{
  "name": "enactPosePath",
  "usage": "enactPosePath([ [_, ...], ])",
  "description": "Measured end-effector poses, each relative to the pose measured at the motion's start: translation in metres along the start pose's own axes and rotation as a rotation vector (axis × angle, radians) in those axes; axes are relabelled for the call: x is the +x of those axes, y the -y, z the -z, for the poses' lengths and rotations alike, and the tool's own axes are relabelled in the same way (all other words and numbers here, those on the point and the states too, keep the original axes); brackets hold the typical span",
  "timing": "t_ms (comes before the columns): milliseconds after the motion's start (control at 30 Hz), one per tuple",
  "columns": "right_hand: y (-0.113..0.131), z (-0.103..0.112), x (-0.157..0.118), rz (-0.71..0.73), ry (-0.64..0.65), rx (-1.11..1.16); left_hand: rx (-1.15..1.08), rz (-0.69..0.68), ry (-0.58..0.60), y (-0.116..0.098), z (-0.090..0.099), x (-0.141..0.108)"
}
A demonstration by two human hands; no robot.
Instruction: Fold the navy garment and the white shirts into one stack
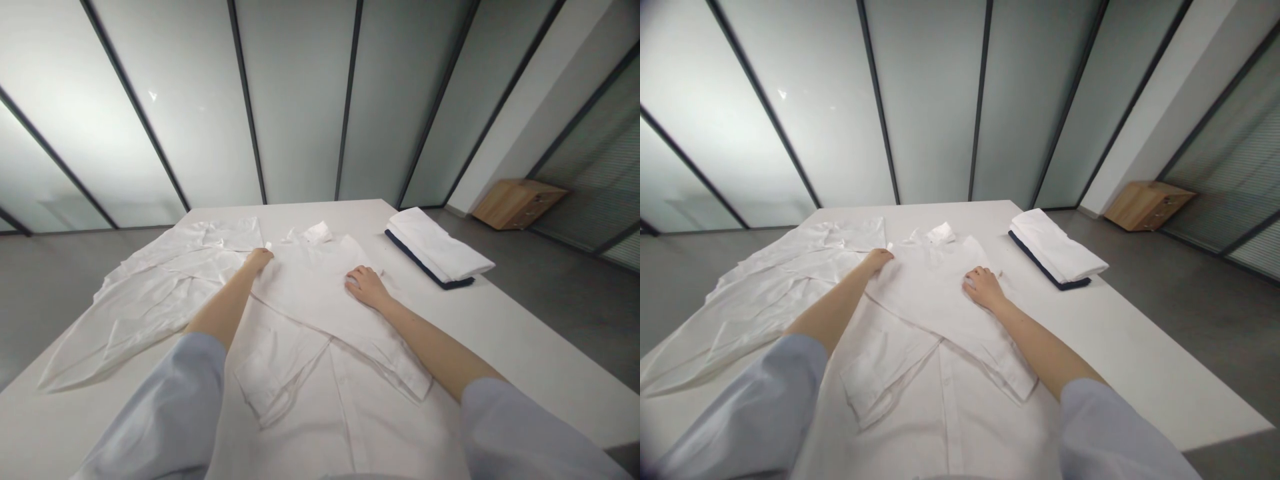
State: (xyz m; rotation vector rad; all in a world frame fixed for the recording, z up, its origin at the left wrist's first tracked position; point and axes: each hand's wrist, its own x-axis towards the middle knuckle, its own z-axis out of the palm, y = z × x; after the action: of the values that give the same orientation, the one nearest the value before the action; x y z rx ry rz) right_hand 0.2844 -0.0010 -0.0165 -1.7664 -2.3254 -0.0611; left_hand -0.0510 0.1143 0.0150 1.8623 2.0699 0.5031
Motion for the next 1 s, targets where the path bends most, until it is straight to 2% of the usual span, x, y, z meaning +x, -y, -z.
enactPosePath([
  [133,-0.003,-0.003,-0.001,0.016,0.006,0.017,-0.048,0.048,-0.024,0.003,-0.001,0.011],
  [200,-0.003,-0.002,-0.001,0.011,0.01,0.013,-0.026,0.069,-0.087,0.002,0.002,0.008],
  [300,-0.001,-0.001,-0.002,0.009,0.009,0.005,0.128,-0.003,-0.234,-0.003,0.003,-0.005],
  [367,0.001,0.0,-0.002,0.008,0.006,-0.01,0.254,-0.09,-0.259,-0.01,-0.001,-0.019],
  [500,0.003,0.006,0.003,0.003,0.056,-0.047,0.4,-0.212,-0.065,-0.021,-0.017,-0.046],
  [600,0.002,0.012,0.012,0.017,0.127,-0.06,0.447,-0.228,0.037,-0.016,-0.028,-0.058],
  [700,-0.003,0.01,0.021,0.033,0.123,-0.081,0.453,-0.215,0.051,-0.005,-0.034,-0.06],
  [800,-0.009,0.001,0.025,-0.01,0.133,-0.087,0.468,-0.243,0.039,0.0,-0.036,-0.058],
  [933,-0.012,-0.01,0.023,-0.065,0.184,-0.063,0.493,-0.509,0.046,-0.001,-0.034,-0.058],
  [1000,-0.01,-0.012,0.02,-0.069,0.188,-0.065,0.475,-0.58,0.083,-0.002,-0.033,-0.06],
])
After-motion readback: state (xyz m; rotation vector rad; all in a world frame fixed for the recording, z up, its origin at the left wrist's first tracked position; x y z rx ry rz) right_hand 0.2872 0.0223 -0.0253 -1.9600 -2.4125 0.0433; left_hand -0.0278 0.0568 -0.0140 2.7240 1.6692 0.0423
